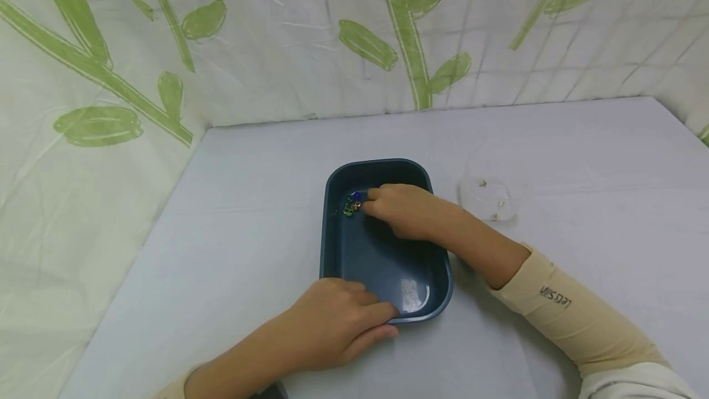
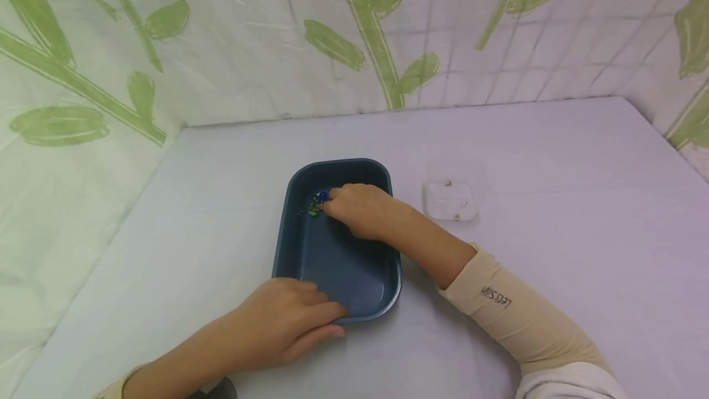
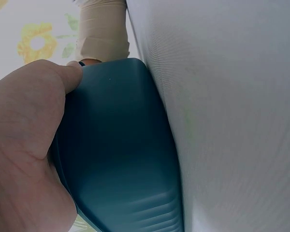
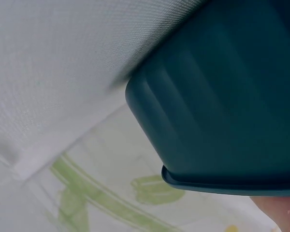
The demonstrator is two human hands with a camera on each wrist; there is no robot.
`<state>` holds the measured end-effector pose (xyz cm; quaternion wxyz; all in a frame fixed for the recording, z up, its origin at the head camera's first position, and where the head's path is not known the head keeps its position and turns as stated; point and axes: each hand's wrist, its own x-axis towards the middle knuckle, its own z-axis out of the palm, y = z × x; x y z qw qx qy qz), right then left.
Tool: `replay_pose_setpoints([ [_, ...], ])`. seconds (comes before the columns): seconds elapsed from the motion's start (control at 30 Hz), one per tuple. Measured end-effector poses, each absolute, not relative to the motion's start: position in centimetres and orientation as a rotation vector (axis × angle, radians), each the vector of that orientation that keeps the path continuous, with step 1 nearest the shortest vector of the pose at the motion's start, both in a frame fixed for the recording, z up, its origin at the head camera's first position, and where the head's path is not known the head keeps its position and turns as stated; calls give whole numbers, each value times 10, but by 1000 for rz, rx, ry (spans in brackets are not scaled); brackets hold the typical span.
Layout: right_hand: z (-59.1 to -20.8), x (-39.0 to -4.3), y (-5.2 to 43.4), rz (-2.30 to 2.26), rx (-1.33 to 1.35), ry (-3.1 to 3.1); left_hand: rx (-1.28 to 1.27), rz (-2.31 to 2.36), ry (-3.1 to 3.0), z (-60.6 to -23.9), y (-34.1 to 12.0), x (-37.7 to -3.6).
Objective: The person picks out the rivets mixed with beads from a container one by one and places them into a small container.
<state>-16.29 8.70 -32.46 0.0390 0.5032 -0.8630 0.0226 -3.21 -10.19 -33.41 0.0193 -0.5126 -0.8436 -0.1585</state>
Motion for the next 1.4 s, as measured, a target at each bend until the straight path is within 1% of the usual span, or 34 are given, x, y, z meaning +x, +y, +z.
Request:
replay_pose_setpoints([
  [0.9,-324,-162,85,196,1579,-2604,-1588,-497,-2591,-334,-102,-32],
  [1.4,-317,-160,89,259,1635,-2599,-1586,-504,-2602,-334,-102,-32],
])
